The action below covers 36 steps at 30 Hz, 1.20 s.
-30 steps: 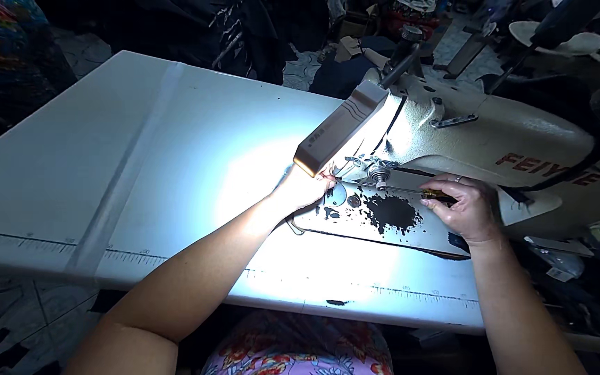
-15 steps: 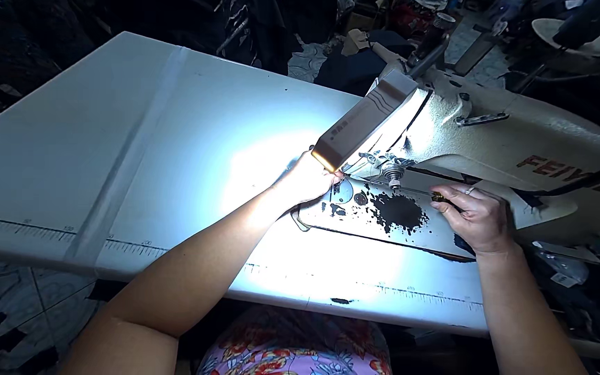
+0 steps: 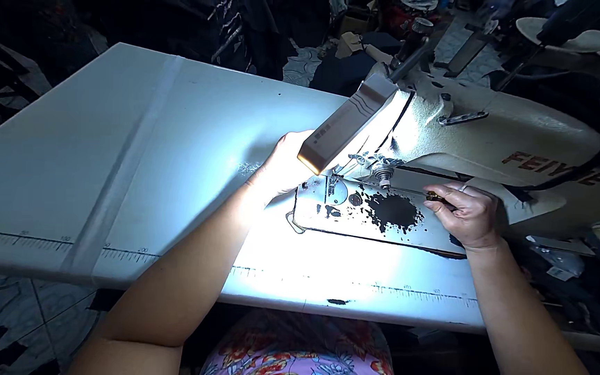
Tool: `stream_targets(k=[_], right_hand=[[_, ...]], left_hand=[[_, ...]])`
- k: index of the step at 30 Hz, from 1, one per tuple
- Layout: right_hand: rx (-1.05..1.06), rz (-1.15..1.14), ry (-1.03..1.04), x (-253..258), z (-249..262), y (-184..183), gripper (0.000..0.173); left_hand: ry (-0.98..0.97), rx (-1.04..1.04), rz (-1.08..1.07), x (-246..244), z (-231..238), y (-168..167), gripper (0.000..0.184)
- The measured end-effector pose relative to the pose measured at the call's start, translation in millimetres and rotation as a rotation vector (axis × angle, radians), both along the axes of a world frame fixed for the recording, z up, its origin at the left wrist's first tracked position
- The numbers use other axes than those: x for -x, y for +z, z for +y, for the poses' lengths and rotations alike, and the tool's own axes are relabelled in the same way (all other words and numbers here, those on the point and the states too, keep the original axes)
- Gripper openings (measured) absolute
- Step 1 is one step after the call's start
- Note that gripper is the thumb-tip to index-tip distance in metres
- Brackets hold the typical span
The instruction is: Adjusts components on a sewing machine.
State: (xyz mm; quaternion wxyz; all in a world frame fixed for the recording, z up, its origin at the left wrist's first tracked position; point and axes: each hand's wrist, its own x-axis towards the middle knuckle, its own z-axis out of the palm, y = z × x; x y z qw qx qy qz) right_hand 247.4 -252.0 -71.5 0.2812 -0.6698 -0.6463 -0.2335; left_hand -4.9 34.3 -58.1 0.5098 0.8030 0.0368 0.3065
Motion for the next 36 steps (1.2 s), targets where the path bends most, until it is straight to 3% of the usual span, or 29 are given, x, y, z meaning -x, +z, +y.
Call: stream_targets(k=[8,12,16,22,26,31,36], right_hand=[[-0.089,-0.035,0.012,-1,4,-8,0.029],[-0.099,-0.071,0.005,2,4,-5,0.029],[-0.093,-0.093,0.006,1,3,-4,0.032],[-0.064,-0.076,0.029,2,3,1,0.032],[-0.044,-0.057,0.019,7,1,7,0.033],[-0.006,-0.012,-0.005,12,0,16,0.031],[0.063,0.090,-0.009,12,0,17,0.033]], left_hand=[[0.007,0.174,-0.058,-2,-9,-4,0.048],[0.012,0.168,-0.094,-1,-11,-10,0.063],[0.020,0.169,-0.096,0,-7,-19,0.049],[0.029,0.110,-0.103,5,-11,-15,0.050],[0.079,-0.031,-0.103,5,-12,-12,0.032],[0.091,-0.002,-0.125,5,-31,15,0.024],[0.061,0.061,-0.142,5,-33,16,0.026]])
